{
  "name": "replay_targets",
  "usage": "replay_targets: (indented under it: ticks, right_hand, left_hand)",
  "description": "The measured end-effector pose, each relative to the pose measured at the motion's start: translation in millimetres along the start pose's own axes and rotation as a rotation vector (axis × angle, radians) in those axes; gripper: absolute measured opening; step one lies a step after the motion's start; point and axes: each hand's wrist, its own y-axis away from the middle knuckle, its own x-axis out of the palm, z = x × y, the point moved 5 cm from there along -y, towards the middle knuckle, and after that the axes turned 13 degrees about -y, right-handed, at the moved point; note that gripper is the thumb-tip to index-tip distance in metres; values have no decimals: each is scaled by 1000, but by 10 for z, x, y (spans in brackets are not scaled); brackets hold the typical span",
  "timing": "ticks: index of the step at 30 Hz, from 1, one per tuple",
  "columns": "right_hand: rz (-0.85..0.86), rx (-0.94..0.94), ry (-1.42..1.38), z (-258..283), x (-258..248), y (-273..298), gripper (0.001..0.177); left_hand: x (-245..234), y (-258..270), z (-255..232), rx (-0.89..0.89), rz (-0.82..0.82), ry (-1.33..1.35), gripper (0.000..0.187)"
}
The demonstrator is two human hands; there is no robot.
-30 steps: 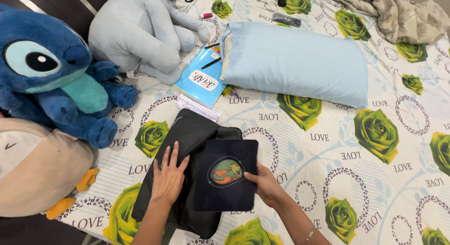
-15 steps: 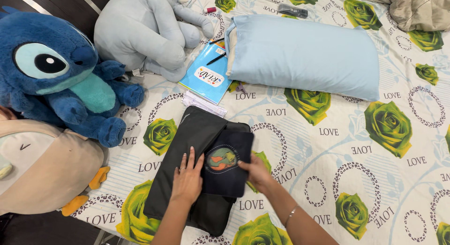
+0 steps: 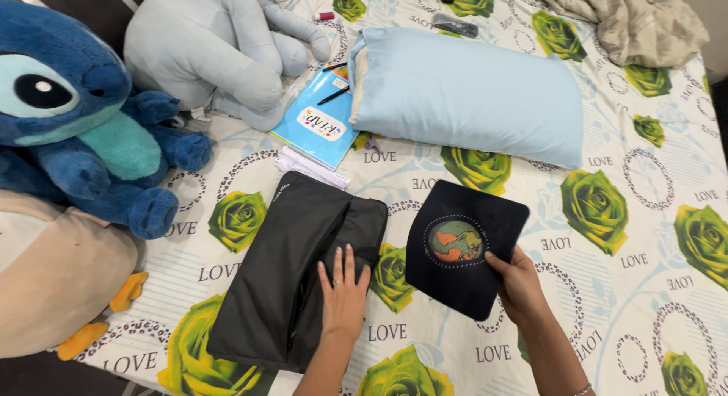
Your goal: The person organizes and packs a laptop, its charger, a mouse, and headphones into a laptop bag on a bed.
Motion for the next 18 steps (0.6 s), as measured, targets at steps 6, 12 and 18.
replay_targets:
  ticks: [6, 12, 18]
  right_hand:
    - [54, 180, 51, -318, 57, 151, 40]
    - [211, 385, 21, -721, 448, 306, 46]
    - [413, 561, 97, -1247, 668, 243, 46]
  left_hand:
    - [-139, -12, 634, -13, -161, 163, 48]
    - [-307, 51, 1007, -18, -183, 65, 70]
    - [-203, 62, 916, 0, -116, 73, 74]
